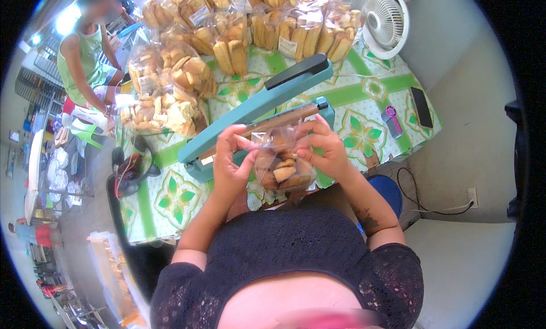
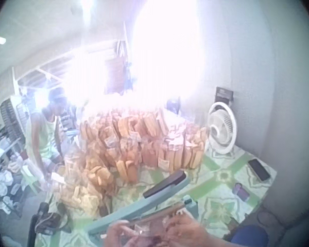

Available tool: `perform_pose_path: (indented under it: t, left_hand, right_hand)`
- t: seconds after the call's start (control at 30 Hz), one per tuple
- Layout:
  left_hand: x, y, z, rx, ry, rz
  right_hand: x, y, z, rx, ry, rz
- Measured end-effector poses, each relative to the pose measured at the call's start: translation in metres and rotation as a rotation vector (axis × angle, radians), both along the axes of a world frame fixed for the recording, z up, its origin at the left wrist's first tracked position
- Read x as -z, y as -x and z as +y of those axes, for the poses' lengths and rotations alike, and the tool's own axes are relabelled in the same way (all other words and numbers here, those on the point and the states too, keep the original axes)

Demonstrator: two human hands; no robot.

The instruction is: The person places biscuits into clear plastic bags, folds the bag edges, and seals them using a handheld impulse sealer. The sealed packages are then set aside on the table.

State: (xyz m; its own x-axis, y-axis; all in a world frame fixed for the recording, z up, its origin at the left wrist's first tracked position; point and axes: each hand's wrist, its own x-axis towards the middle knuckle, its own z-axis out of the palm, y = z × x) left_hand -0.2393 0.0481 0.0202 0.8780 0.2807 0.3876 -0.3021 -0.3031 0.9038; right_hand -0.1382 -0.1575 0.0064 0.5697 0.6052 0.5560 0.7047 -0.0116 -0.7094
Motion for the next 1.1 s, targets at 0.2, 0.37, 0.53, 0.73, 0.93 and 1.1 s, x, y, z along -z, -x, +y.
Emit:
perform_pose_path:
  t: [0.2, 0.37, 0.53, 0.73, 0.93, 1.1]
  left_hand:
    - [-0.011, -0.014, 0.012, 0.167, -0.291, 0.139]
    - [-0.001, -0.016, 0.003, 0.252, 0.04, 0.139]
    - [0.001, -0.013, -0.004, 0.186, 0.069, 0.267]
    - [-0.009, -0.013, -0.007, 0.061, -0.244, 0.124]
    - [-0.011, -0.01, -0.004, 0.061, -0.184, 0.132]
    - [-0.013, -0.012, 0.0, 0.146, -0.238, 0.125]
  right_hand:
    - [0.002, 0.003, 0.003, -0.035, 0.011, -0.036]
    - [0.006, -0.001, 0.005, -0.054, -0.034, 0.037]
    - [0.006, 0.001, 0.005, -0.015, -0.001, -0.051]
    - [0.004, 0.006, 0.005, -0.017, -0.03, -0.055]
    - [0.006, 0.004, 0.005, 0.014, -0.038, -0.114]
    - [0.008, 0.004, 0.008, 0.033, -0.07, -0.15]
